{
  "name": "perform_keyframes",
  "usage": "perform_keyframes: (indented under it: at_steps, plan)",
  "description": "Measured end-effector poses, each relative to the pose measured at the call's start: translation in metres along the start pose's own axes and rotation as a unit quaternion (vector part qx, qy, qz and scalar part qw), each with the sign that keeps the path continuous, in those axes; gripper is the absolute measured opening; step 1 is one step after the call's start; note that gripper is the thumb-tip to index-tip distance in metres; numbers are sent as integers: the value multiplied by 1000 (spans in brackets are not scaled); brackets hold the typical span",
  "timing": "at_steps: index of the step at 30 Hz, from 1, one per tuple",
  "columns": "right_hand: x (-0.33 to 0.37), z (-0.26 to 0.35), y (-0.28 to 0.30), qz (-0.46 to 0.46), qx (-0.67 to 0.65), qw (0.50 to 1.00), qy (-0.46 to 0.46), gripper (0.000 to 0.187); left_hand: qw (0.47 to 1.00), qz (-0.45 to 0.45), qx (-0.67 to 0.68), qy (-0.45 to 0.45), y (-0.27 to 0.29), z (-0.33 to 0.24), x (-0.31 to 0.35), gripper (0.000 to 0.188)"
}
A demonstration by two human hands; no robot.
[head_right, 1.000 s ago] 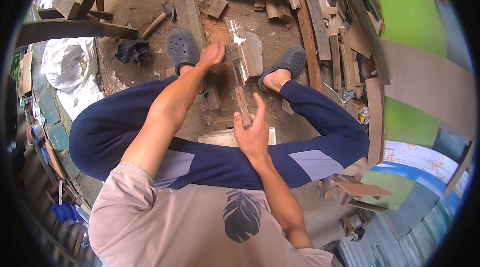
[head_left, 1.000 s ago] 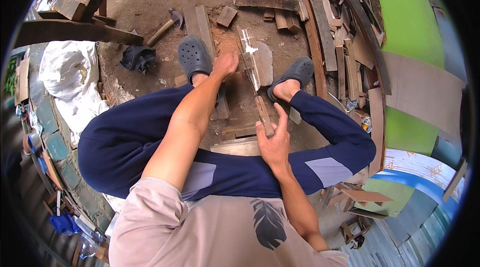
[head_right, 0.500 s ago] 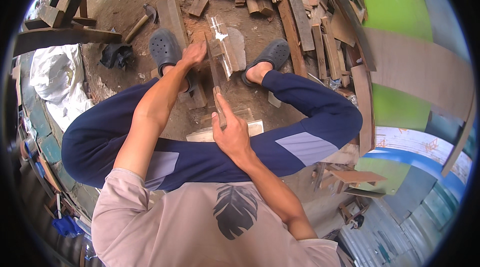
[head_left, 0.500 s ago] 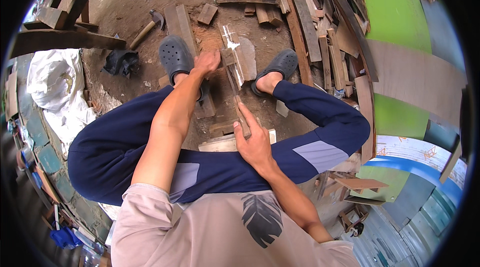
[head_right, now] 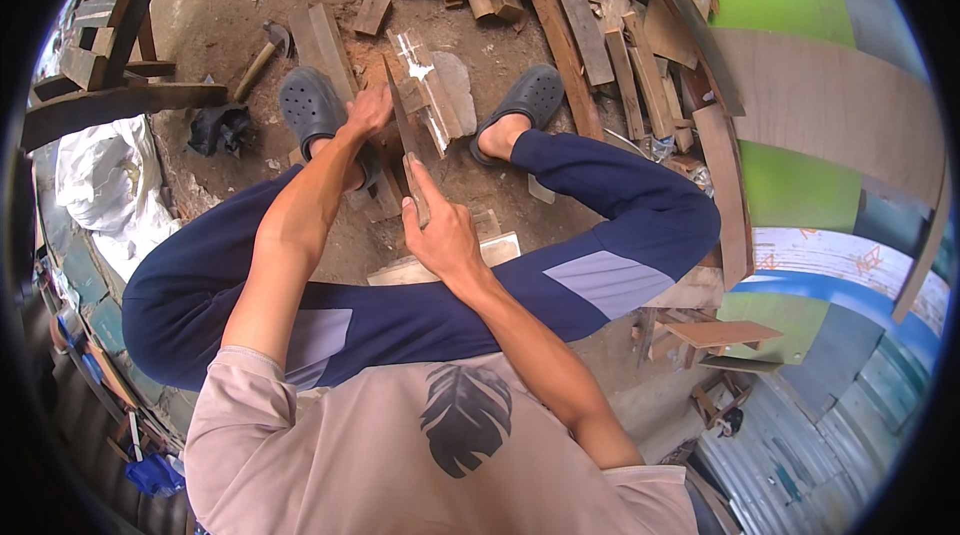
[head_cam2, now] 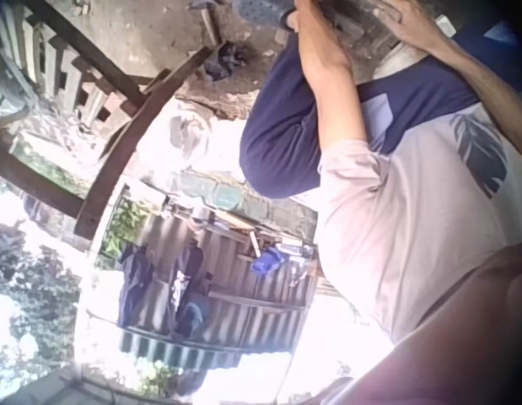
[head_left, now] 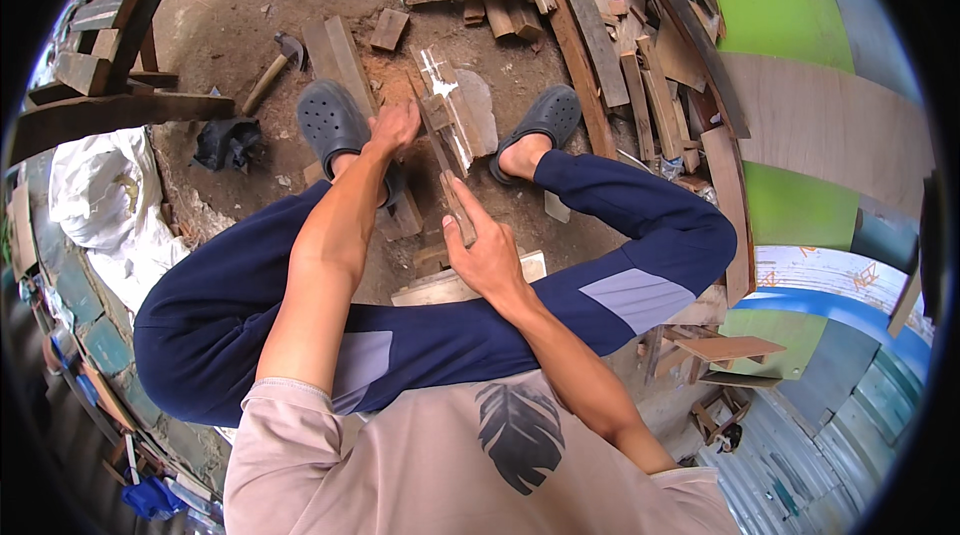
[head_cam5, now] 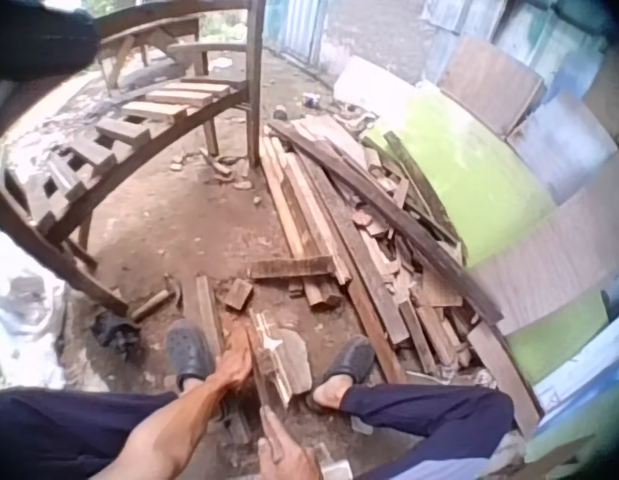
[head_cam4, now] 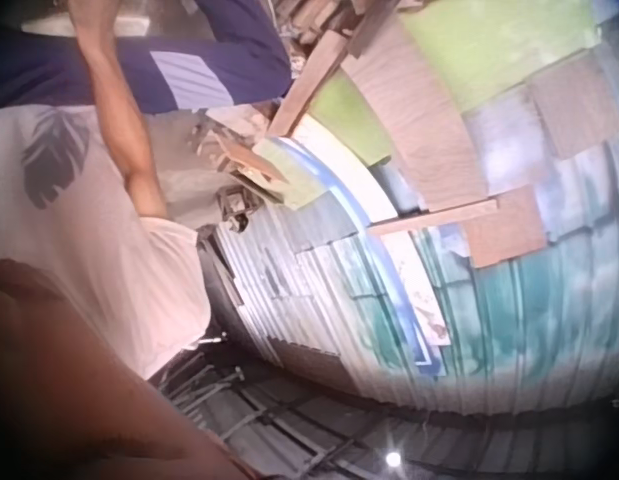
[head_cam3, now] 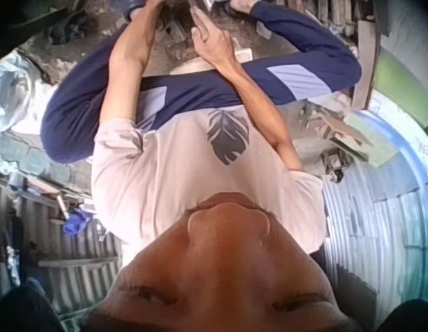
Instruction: The person sits on the ground and uses a chisel to carve and shape a small wooden piece. They then fit the piece into a wooden frame, adjust it, and use a hammer to secure it in place.
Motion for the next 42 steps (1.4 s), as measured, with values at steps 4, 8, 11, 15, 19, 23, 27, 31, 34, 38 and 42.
perform_keyframes:
  at_steps: [4,8,11,15,19,23,27,31,34,38,42]
  plan:
    - [14,15,16,1,-19,1000,-10,53,999,-40,5,-1,-2,0,6,56]
    - [32,19,15,41,-11,997,-67,53,1000,22,1,1,-4,2,-2,56]
    - [32,28,7,93,16,986,-137,55,1000,22,0,4,-12,11,-1,56]
    - [36,20,1,49,24,997,-46,57,999,36,6,13,-10,9,-4,57]
    - [33,16,4,24,33,999,-9,59,998,67,16,13,-9,11,-9,59]
    - [27,23,9,29,39,999,-20,59,998,60,22,8,-8,7,-10,63]
    - [30,23,10,0,26,999,20,58,997,67,28,-10,-17,25,-20,66]
    - [29,30,12,4,28,999,17,57,996,85,8,-36,-9,11,-15,66]
    - [33,34,12,20,36,999,-11,57,997,75,19,-24,-6,7,-10,68]
    - [32,33,16,22,34,999,0,57,994,100,27,-30,0,-2,-6,68]
    - [0,31,12,29,38,999,-14,58,997,69,34,-20,-4,9,-6,67]
Point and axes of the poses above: each hand's wrist, its own x-axis away from the middle knuckle, its own y-axis out of the back of the hand, z = x × y, the point moved 7 cm from there along -x, towards the middle knuckle, and after that the axes turned 7 degrees about -y, right-handed, at the moved point
